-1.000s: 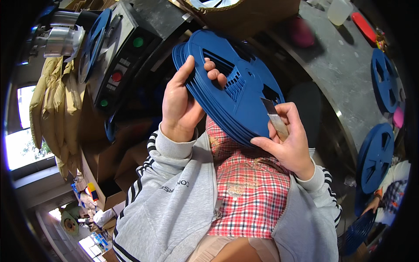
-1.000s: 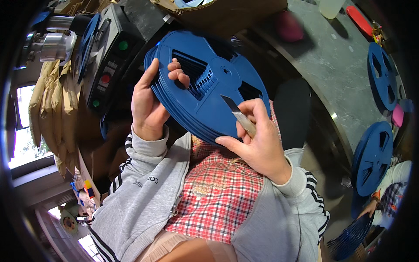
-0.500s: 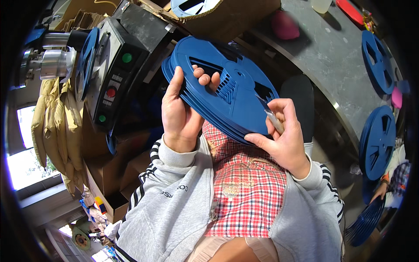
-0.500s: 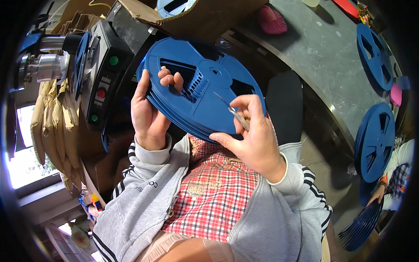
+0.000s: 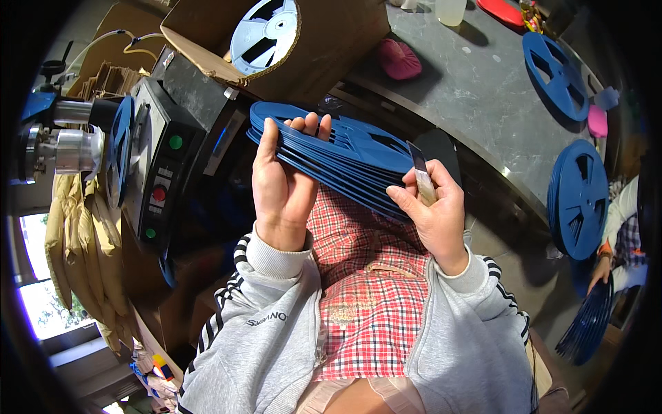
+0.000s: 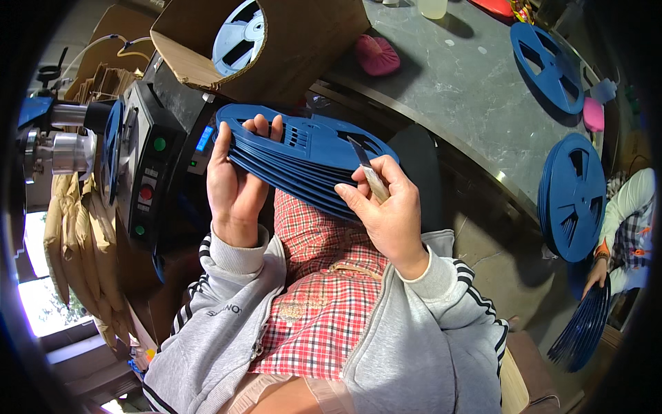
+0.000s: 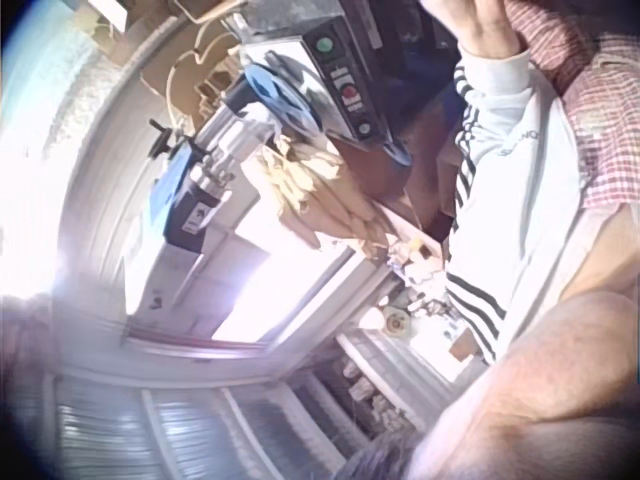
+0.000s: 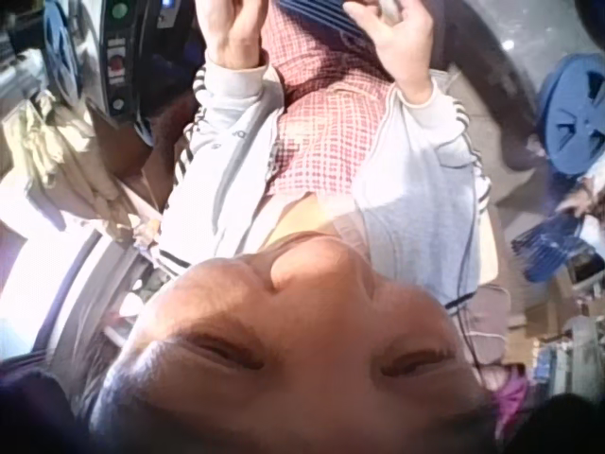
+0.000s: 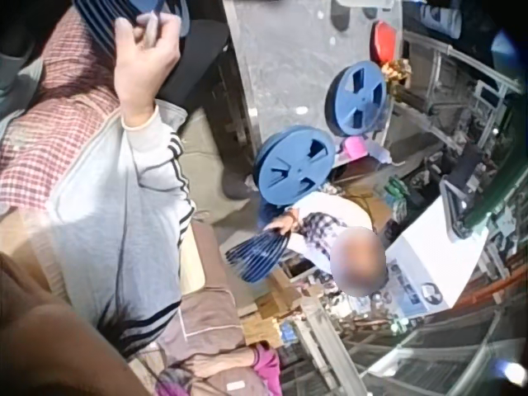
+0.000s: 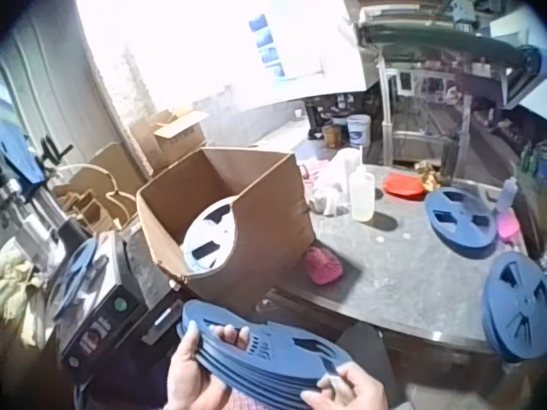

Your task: The person wipes the surface of blue plastic reels with a pink cloth, then uses a small blade to scrape edges and remove burrs from a stack of reels. The person stacks the finished reels and hands them to a coworker.

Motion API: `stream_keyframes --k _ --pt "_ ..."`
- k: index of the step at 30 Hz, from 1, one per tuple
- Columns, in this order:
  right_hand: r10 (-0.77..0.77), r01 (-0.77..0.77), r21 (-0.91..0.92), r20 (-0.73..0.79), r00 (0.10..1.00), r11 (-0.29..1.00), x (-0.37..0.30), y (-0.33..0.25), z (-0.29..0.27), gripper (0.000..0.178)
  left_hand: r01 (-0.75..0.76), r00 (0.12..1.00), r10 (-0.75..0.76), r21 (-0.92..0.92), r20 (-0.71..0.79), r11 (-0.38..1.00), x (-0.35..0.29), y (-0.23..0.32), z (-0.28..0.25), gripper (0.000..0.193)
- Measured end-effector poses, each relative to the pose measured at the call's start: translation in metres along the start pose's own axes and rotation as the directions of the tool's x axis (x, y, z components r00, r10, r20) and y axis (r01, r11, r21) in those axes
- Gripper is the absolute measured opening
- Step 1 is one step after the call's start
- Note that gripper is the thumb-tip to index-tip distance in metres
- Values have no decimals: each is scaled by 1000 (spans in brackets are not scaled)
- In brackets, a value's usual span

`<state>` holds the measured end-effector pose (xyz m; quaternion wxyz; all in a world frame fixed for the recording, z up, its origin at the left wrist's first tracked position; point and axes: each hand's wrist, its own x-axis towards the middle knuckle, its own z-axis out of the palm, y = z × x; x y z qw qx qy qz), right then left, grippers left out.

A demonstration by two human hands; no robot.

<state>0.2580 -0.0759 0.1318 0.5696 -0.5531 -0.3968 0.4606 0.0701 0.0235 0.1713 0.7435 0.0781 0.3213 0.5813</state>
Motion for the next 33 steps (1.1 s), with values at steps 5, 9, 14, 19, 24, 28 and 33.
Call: stream_keyframes --k 5,9,14,19,24,28,33 --pt "-56 60 48 -69 996 997 -5 8 -2 26 7 998 -8 12 56 1000 -6 -6 -1 39" --pt "-118 122 61 -67 991 991 -8 15 -2 21 17 995 -17 5 99 1000 -9 -9 -2 39" --pt "-262 260 -62 -21 965 964 -12 9 -6 18 6 992 -6 2 129 1000 -6 -19 0 39" --pt "-494 497 -203 69 867 844 -30 13 -4 28 41 946 -9 -90 325 995 4 -26 -9 36" --pt "-720 735 -330 191 667 593 -36 32 -1 47 70 909 13 -186 416 980 10 -28 -16 33" --pt "-760 784 -379 253 599 492 -37 35 -3 41 72 896 23 -196 444 978 9 -31 -13 33" --pt "-800 818 -431 289 526 381 -37 35 0 36 57 920 11 -162 391 985 8 -35 -11 34"
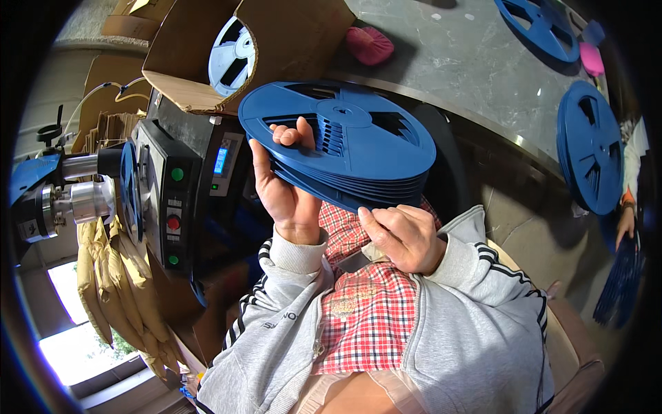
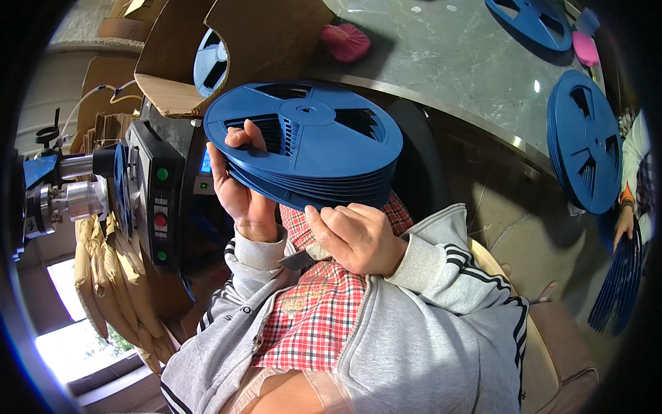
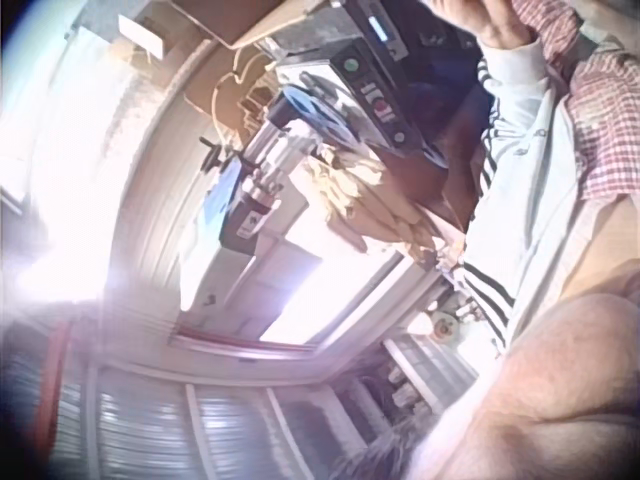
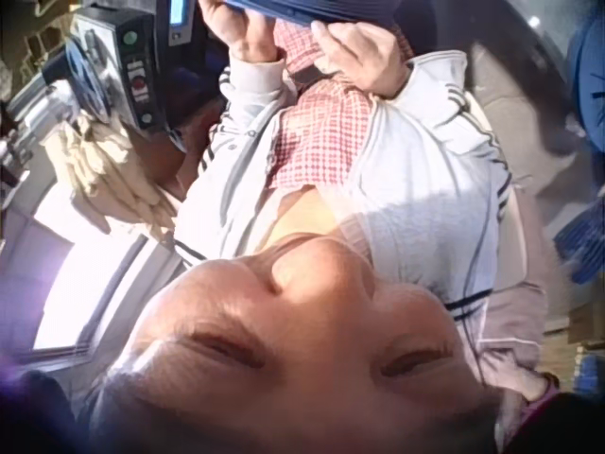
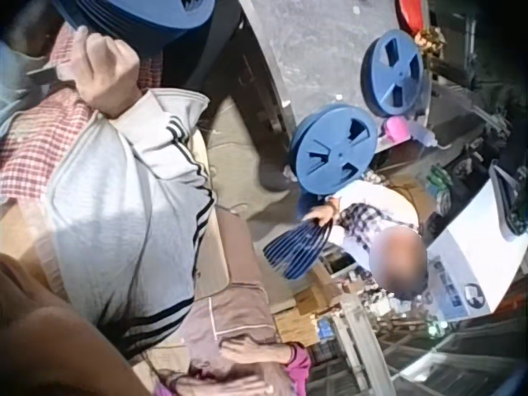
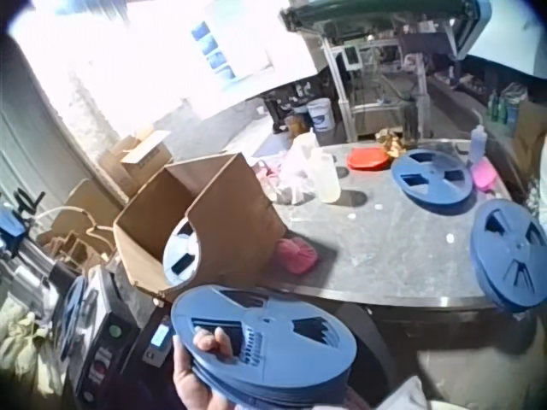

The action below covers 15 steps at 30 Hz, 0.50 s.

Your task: The person wipes the surface of blue plastic reels with a pink cloth, then uses a small blade to scrape edges and remove burrs from a stack of reels. The person stacks the finished reels and hands them to a coworker.

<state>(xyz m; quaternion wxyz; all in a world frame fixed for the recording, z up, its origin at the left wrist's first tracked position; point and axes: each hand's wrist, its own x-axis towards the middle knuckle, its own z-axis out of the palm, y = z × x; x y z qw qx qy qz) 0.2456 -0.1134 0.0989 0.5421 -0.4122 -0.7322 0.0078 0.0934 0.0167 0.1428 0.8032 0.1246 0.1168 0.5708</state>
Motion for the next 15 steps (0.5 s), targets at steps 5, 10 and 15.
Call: stream_keyframes --k 5,10,15 --pt "4 -3 14 -33 999 1000 -7 2 8 36 11 999 -12 36 33 999 0 -1 3 35" --pt "43 -43 -2 -74 996 999 -10 4 12 39 -1 1000 3 74 -26 997 2 -3 3 35" --pt "92 -92 17 -52 994 996 -8 2 8 42 -5 999 11 123 -46 992 2 -5 4 33"
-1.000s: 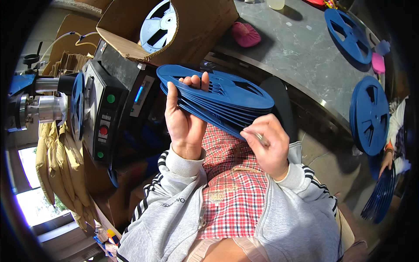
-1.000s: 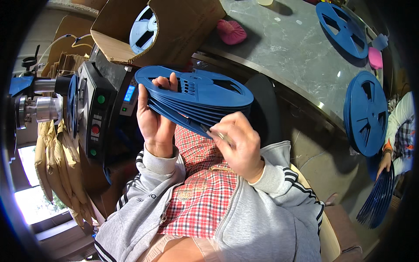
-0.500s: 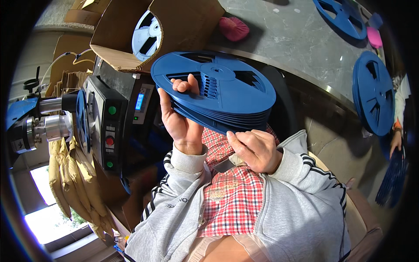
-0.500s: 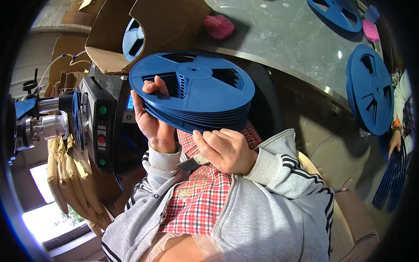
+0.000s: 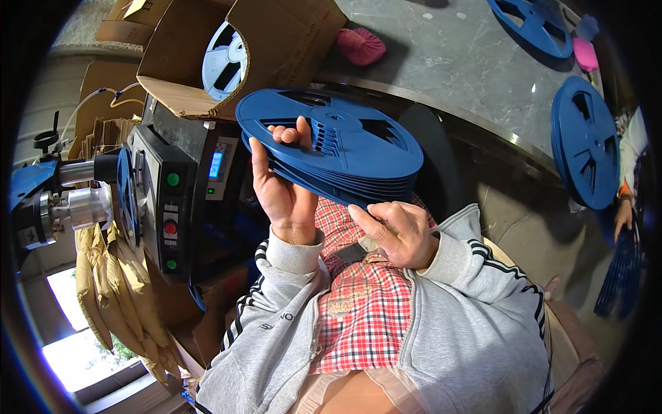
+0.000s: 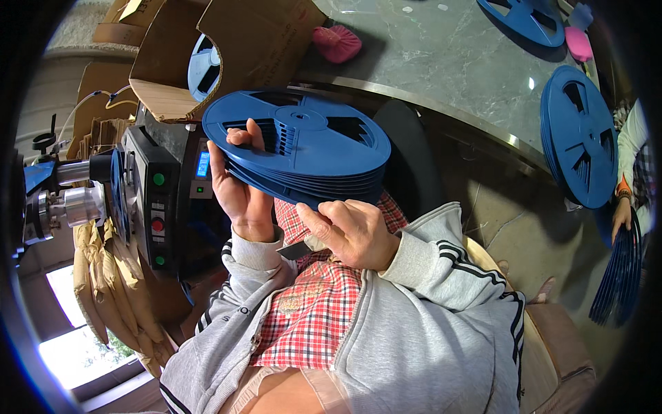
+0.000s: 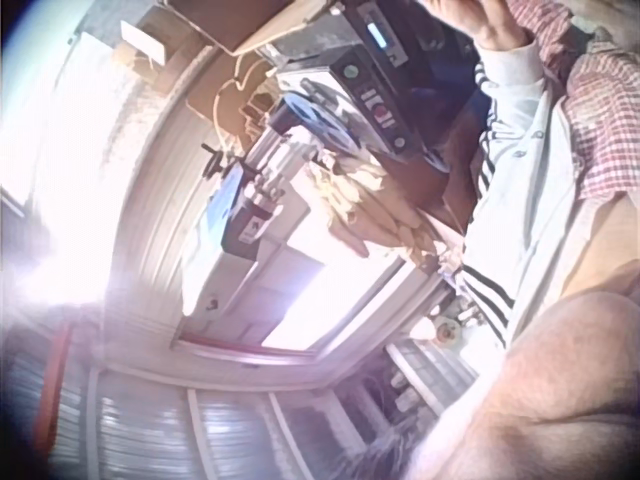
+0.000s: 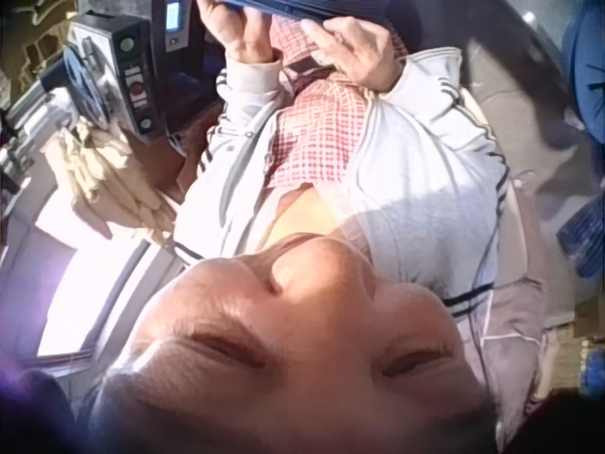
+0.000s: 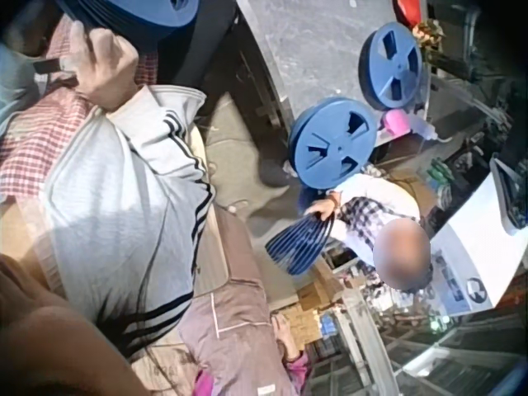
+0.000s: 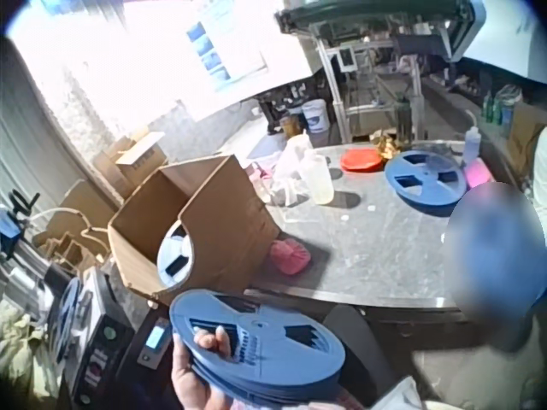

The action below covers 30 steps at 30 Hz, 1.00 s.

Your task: The person wipes the surface of blue plastic reels with a pink cloth, then uses a small blade to scrape edges and remove burrs from a stack of reels. The person stacks the finished reels and hands them to a coworker.

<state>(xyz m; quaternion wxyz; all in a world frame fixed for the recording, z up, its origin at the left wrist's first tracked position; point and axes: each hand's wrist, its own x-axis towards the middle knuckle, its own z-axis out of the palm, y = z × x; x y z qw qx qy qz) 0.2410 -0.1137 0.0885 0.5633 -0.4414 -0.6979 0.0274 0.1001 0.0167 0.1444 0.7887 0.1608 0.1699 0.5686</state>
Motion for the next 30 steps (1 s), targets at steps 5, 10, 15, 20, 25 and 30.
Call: stream_keyframes --k 5,10,15,20,25,30 --pt "8 -8 4 11 1000 1000 1 0 -1 42 6 1000 -6 -2 -13 1000 -2 -1 0 33" --pt "27 -27 -26 8 1000 999 -2 0 -1 47 32 999 -32 -7 28 999 -1 -2 4 35" --pt "23 -20 -61 45 999 998 1 -1 -4 47 44 997 -47 44 62 998 -1 -1 0 38" --pt "11 -10 -36 33 999 999 6 -1 -7 44 67 997 -68 46 34 997 -3 1 2 39" --pt "41 -39 -33 65 997 999 6 -2 -8 40 -2 1000 3 74 -26 997 -2 -4 3 35" --pt "63 -63 -3 39 997 998 5 -2 -5 47 -13 998 14 21 -66 1000 -1 -4 4 31"
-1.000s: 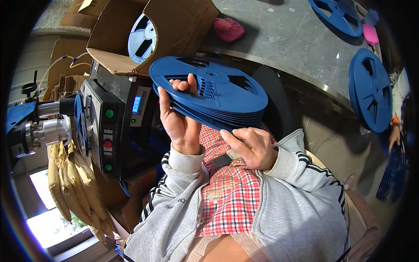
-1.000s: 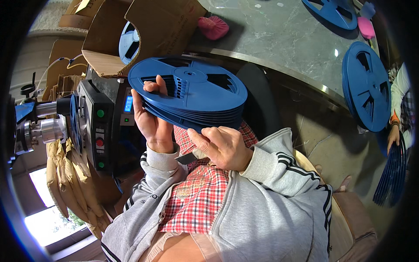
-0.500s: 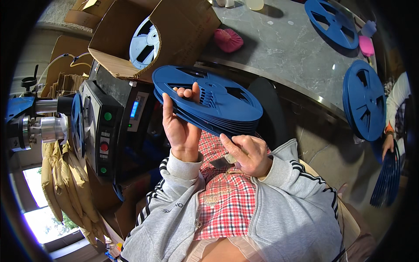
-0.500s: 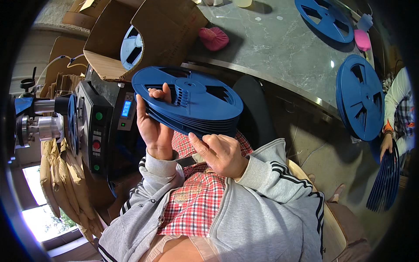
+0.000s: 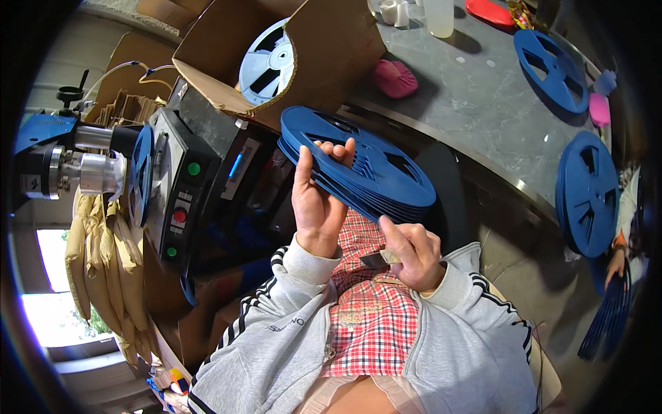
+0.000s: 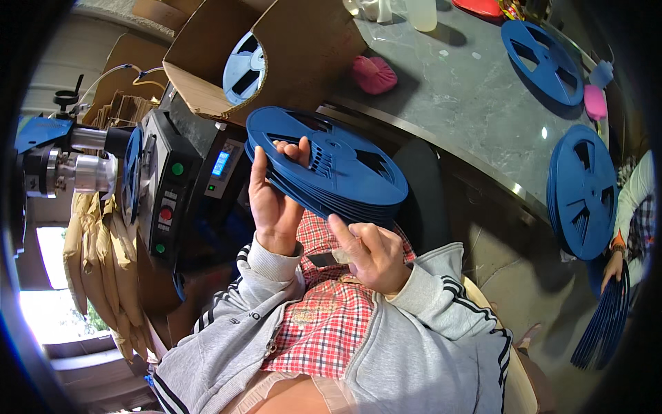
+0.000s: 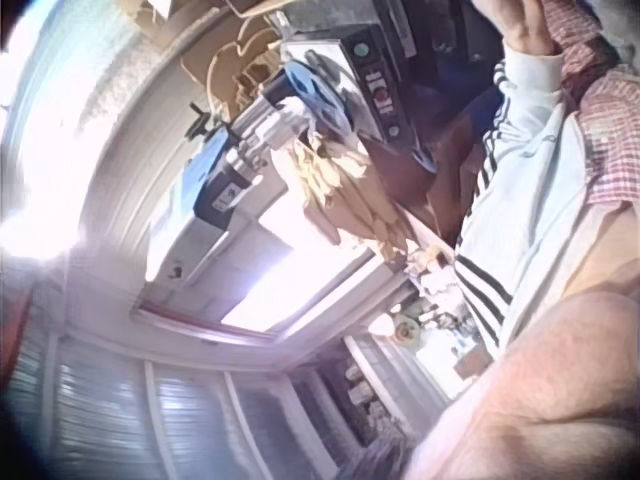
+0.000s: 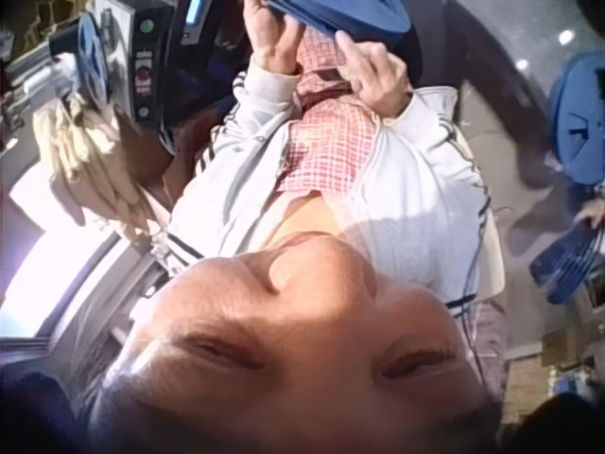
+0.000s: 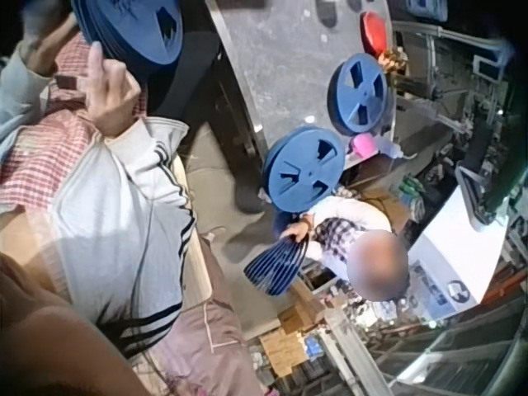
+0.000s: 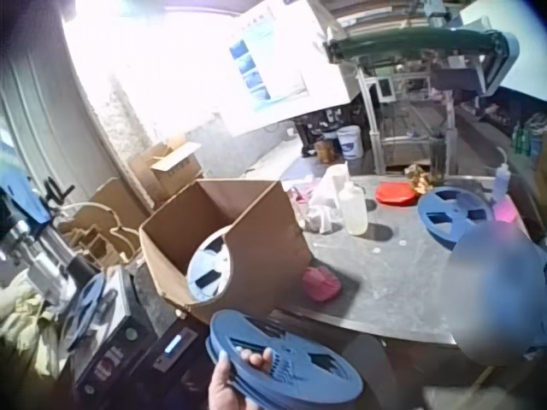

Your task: The person wipes the surface of blue plastic reels with a pink cloth, then uses a small blade to scrape edges and remove burrs from a stack of reels. The person stacks the finished reels and hands them to a coworker.

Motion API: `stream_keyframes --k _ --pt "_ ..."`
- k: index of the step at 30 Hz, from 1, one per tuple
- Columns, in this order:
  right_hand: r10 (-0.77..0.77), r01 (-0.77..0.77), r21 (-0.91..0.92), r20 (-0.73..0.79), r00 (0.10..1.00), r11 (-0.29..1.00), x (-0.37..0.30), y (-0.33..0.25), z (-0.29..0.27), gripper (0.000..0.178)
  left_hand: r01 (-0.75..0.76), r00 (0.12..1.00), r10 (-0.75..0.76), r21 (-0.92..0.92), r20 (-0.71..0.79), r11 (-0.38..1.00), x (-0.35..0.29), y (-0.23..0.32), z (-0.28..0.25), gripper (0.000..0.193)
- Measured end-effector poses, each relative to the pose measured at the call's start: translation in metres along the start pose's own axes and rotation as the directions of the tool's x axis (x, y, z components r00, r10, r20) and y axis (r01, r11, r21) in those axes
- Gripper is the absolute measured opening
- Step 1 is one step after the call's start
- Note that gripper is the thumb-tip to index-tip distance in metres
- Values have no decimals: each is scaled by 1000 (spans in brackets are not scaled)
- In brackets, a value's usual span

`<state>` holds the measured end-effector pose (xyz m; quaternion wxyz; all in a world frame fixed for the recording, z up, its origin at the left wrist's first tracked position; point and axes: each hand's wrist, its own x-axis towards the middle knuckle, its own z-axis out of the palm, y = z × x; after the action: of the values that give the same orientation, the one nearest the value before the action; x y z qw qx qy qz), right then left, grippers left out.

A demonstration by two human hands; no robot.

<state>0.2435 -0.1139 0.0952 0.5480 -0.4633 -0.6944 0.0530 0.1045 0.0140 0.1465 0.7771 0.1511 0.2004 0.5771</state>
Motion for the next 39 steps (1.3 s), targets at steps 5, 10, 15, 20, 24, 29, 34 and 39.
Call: stream_keyframes --k 5,10,15,20,24,29,34,39 --pt "0 -1 0 50 999 1000 -1 2 -1 53 -24 999 25 38 -26 999 1 -2 -5 25" --pt "45 -45 2 -2 999 999 -5 3 6 49 -43 997 49 105 -57 994 0 -4 -3 28" --pt "8 -10 20 89 996 1000 -7 7 3 56 -63 993 88 272 -81 960 -6 -3 5 26" --pt "-96 70 155 165 982 985 2 3 -4 48 -69 995 90 369 -42 927 -12 -1 9 22" --pt "-3 -12 201 75 997 979 1 -1 -4 48 -70 997 80 467 -1 882 -18 5 1 26" --pt "52 -64 210 59 997 976 6 4 -1 41 -67 997 27 579 78 813 -31 16 -2 29" --pt "140 -149 225 54 989 963 6 6 3 38 -91 980 -40 610 197 787 -36 29 -15 33" --pt "222 -238 269 90 971 933 7 8 10 37 -36 963 -132 596 236 802 -44 47 -22 35"
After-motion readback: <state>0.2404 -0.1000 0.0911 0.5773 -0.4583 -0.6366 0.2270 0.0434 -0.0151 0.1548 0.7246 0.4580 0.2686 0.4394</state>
